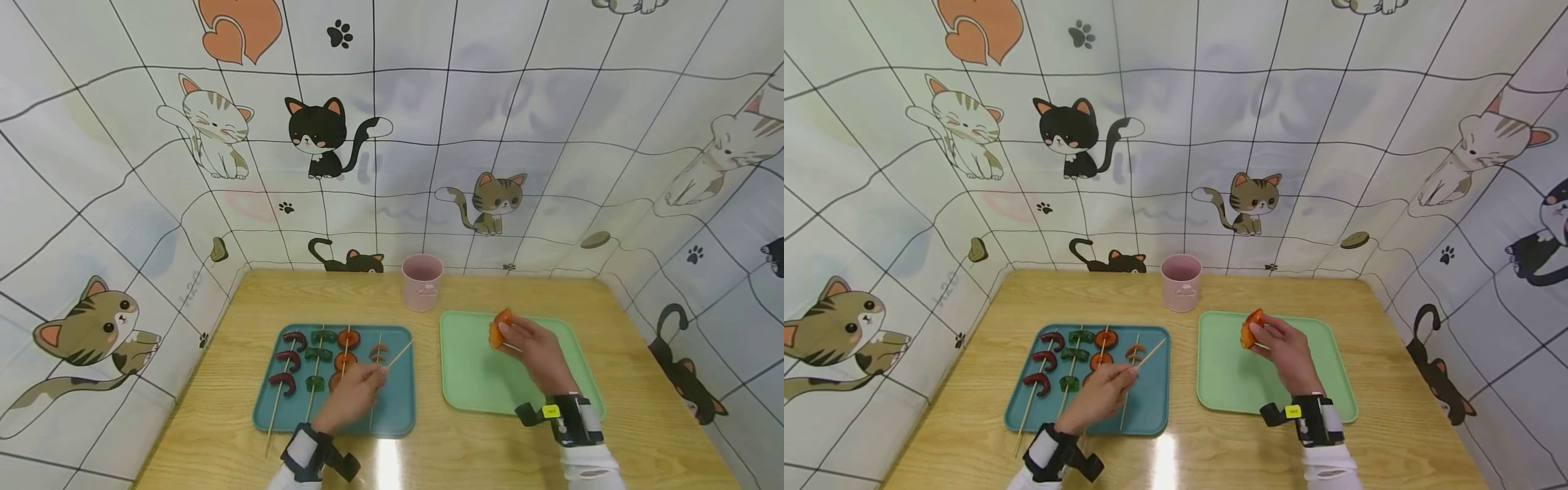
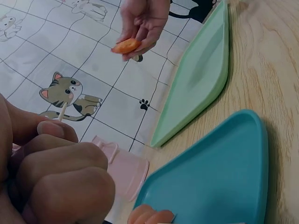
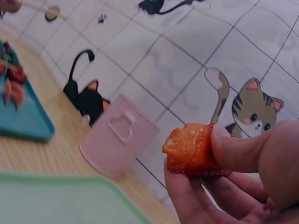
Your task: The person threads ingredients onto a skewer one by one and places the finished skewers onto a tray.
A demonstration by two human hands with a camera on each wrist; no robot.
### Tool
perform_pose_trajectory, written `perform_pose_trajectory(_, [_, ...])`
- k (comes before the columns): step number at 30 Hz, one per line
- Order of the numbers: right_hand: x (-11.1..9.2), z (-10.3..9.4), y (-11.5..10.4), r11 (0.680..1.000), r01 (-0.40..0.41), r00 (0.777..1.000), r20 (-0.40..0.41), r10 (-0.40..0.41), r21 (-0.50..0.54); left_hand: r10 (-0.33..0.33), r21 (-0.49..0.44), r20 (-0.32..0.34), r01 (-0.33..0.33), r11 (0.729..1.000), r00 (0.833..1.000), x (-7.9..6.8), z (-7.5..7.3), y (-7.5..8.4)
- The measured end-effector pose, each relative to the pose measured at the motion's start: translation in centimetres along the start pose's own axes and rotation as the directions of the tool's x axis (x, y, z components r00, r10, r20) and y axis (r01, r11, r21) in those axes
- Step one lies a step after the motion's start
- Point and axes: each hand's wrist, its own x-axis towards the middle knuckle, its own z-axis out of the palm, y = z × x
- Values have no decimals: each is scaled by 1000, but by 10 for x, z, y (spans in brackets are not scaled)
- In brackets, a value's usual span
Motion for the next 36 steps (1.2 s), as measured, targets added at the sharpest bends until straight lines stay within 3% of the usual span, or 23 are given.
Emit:
perform_pose_trajectory(4, [1,18,-7,990,2,1000,18,-4,138,14,26,8,-15,1000,1000,-2,3,6])
perform_pose_trajectory(10, [1,42,-18,963,-33,999,36,25,266,43,24,26,-43,999,999,-4,9,12])
perform_pose_trajectory(17, [-1,68,-17,965,-41,999,18,37,260,58,37,58,-60,998,997,-3,16,18])
perform_pose_trajectory(25, [-8,95,-15,955,-23,1000,18,18,297,49,8,48,-50,999,998,-4,20,22])
perform_pose_trajectory(36, [-11,107,-9,953,-22,1000,10,20,303,52,11,54,-52,999,997,-3,20,20])
